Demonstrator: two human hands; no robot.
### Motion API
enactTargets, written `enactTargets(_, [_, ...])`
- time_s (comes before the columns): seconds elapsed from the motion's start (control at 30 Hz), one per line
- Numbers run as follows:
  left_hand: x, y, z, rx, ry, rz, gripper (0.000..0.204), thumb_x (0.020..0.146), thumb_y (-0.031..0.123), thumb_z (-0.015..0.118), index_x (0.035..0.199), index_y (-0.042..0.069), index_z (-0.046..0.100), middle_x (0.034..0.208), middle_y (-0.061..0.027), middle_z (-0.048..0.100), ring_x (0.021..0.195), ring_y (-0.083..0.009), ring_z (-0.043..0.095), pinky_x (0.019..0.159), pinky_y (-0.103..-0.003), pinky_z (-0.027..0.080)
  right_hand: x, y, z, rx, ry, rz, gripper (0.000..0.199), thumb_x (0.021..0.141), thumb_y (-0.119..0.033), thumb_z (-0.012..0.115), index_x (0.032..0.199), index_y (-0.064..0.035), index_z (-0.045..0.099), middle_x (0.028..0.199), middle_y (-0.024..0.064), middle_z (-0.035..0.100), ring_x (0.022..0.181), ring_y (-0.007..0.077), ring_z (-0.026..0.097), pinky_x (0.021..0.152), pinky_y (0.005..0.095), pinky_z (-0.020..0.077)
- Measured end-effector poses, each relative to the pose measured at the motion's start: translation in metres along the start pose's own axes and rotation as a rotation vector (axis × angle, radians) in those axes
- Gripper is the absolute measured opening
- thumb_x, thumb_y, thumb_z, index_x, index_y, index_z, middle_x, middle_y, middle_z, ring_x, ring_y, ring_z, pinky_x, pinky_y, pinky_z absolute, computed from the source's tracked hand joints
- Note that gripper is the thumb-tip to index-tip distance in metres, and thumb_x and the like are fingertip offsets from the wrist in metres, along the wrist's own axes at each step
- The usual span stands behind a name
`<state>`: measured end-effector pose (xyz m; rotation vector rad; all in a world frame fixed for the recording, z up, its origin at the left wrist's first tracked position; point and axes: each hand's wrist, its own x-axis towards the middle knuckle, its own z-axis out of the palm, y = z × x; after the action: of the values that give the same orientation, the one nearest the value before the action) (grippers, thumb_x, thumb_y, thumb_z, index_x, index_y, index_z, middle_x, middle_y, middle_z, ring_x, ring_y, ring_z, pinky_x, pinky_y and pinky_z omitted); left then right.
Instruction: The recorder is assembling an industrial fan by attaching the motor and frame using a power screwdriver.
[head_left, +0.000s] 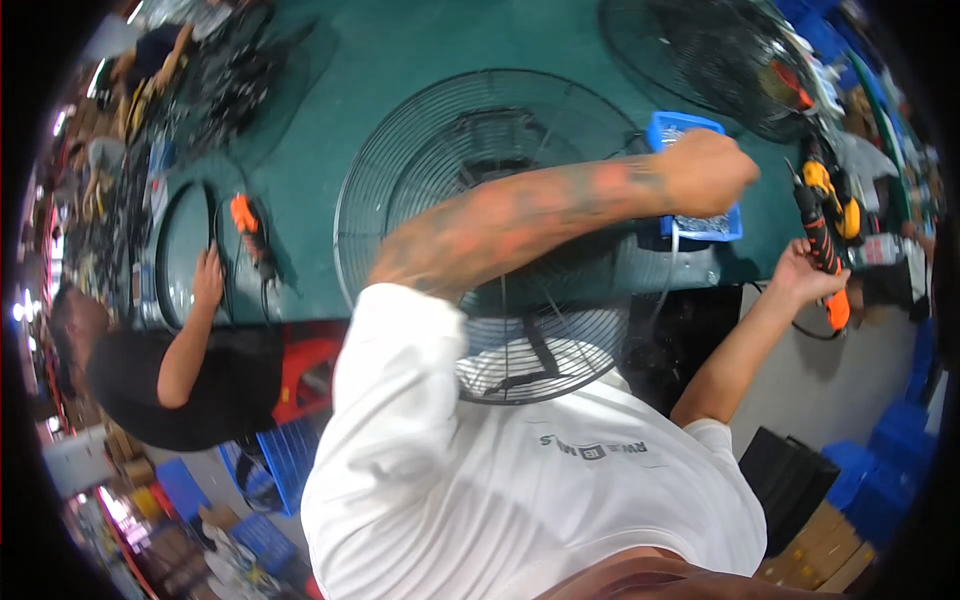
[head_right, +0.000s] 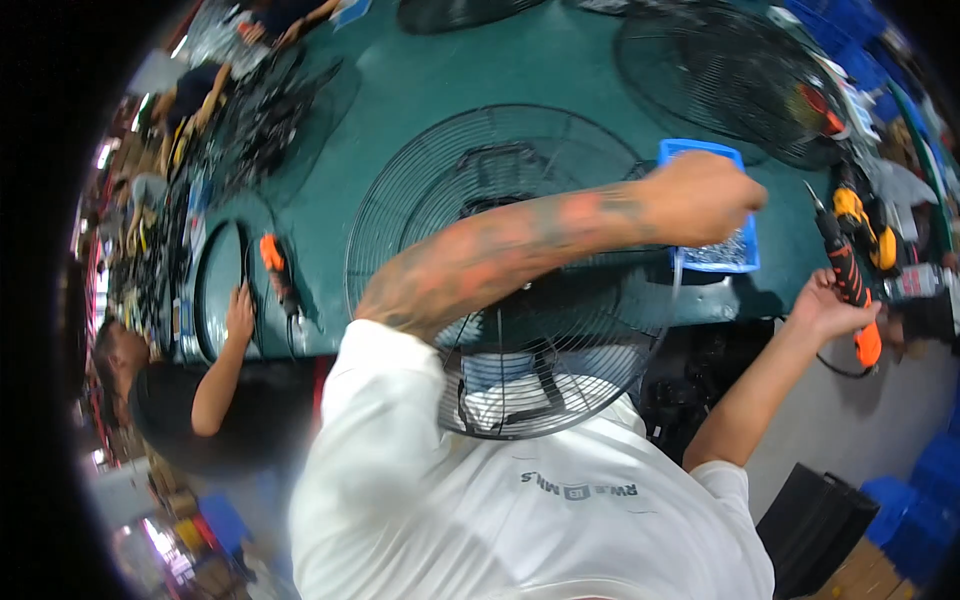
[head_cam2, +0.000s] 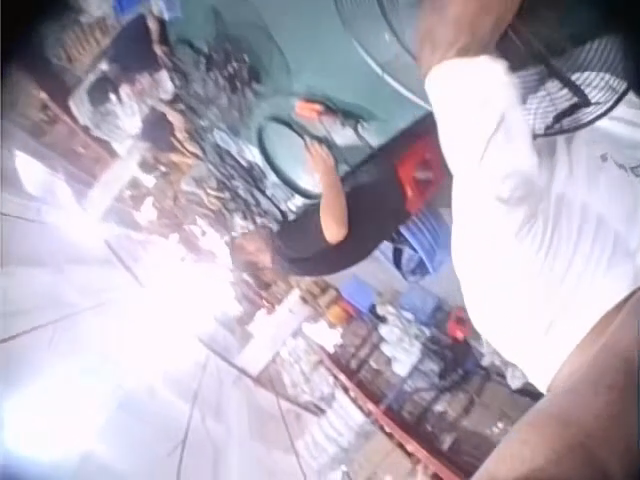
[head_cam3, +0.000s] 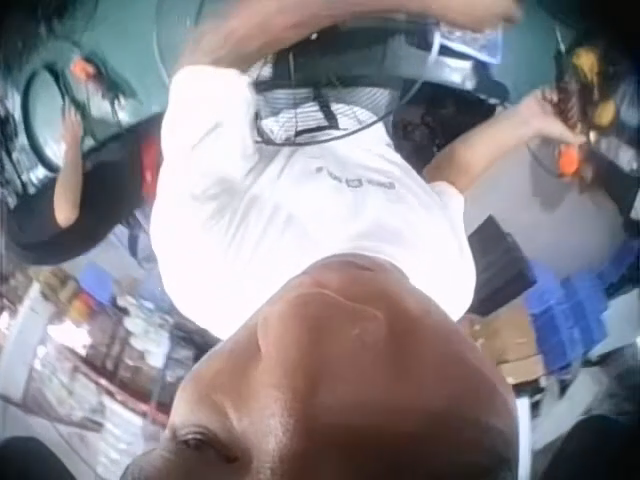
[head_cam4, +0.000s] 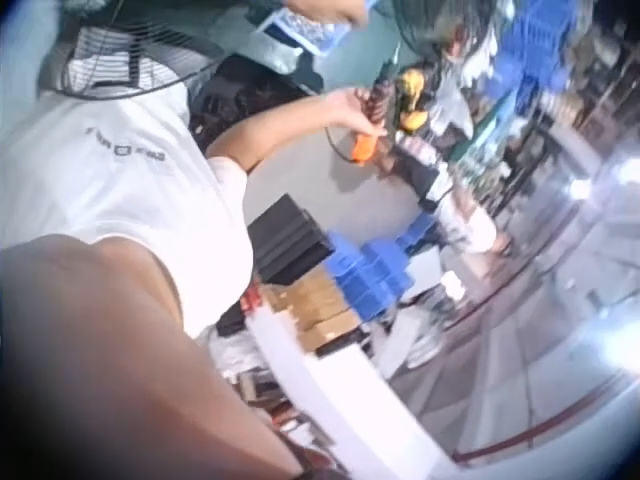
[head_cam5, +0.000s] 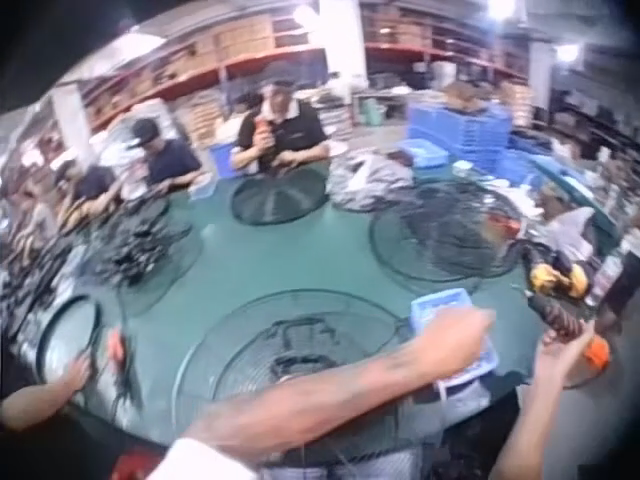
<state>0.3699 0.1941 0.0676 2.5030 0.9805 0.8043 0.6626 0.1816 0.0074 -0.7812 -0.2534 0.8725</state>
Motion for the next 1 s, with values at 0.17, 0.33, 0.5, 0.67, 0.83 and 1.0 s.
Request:
enactTargets(0.17, [0.011, -0.003, 0.060, 0.077, -0.105, -0.059, 0.023, 0.081, 0.015, 0.067, 0.100, 0.003, 0.070, 0.091, -0.0194, 0.071, 0.092, -0.0383, 0.070, 0.078, -0.049, 0.056, 0.027, 0.029, -0.048, 0.039, 0.043, 0.037, 0.063, 0.100, -0.056, 0.042, 0.112, 0.0045, 0.053, 0.097, 0.0188, 0.057, 0.075, 0.0271, 0.054, 0.062, 0.0357, 0.0435])
enactTargets(0.33, [-0.054, -0.007, 0.010, 0.237, -0.108, 0.025, 0.035, 0.084, 0.022, 0.070, 0.114, 0.004, 0.065, 0.111, -0.0193, 0.066, 0.110, -0.0357, 0.063, 0.088, -0.048, 0.054, 0.040, 0.050, -0.059, 0.096, 0.019, 0.205, 0.060, 0.100, -0.051, 0.045, 0.115, 0.0071, 0.051, 0.105, 0.0229, 0.060, 0.085, 0.0320, 0.061, 0.070, 0.0370, 0.0514])
enactTargets(0.5, [-0.220, -0.086, -0.142, 0.434, 0.243, -0.448, 0.054, 0.092, 0.035, 0.071, 0.130, 0.000, 0.060, 0.130, -0.0225, 0.062, 0.124, -0.0375, 0.057, 0.104, -0.046, 0.047, 0.041, 0.064, -0.069, -0.047, -0.044, 0.258, 0.058, 0.105, -0.044, 0.044, 0.127, 0.0088, 0.052, 0.123, 0.0276, 0.063, 0.091, 0.0331, 0.066, 0.076, 0.0382, 0.0568])
enactTargets(0.67, [-0.382, -0.050, -0.166, 0.275, 0.599, -1.159, 0.061, 0.097, 0.038, 0.067, 0.135, -0.007, 0.052, 0.120, -0.0202, 0.066, 0.109, -0.0350, 0.066, 0.092, -0.040, 0.053, 0.048, 0.059, -0.084, -0.407, -0.117, 0.305, 0.064, 0.105, -0.051, 0.042, 0.132, 0.0061, 0.055, 0.112, 0.0206, 0.068, 0.087, 0.0227, 0.066, 0.068, 0.0300, 0.0533])
enactTargets(0.83, [-0.424, 0.037, -0.090, -1.070, 0.863, -1.212, 0.063, 0.102, 0.044, 0.044, 0.143, -0.004, 0.046, 0.121, -0.0211, 0.069, 0.101, -0.0307, 0.072, 0.078, -0.040, 0.057, 0.048, 0.067, -0.076, -0.685, -0.339, 0.424, 0.071, 0.104, -0.057, 0.044, 0.137, 0.0056, 0.052, 0.113, 0.0123, 0.069, 0.089, 0.0167, 0.066, 0.067, 0.0265, 0.0515])
enactTargets(1.0, [-0.402, 0.051, -0.089, -1.415, 0.999, -1.072, 0.047, 0.097, 0.016, 0.052, 0.139, -0.006, 0.047, 0.120, -0.0272, 0.067, 0.093, -0.0323, 0.075, 0.066, -0.034, 0.062, 0.017, 0.083, -0.064, -0.808, -0.225, 0.243, 0.062, 0.105, -0.054, 0.042, 0.132, -0.0016, 0.060, 0.102, 0.0046, 0.067, 0.087, 0.0121, 0.061, 0.075, 0.0254, 0.0446])
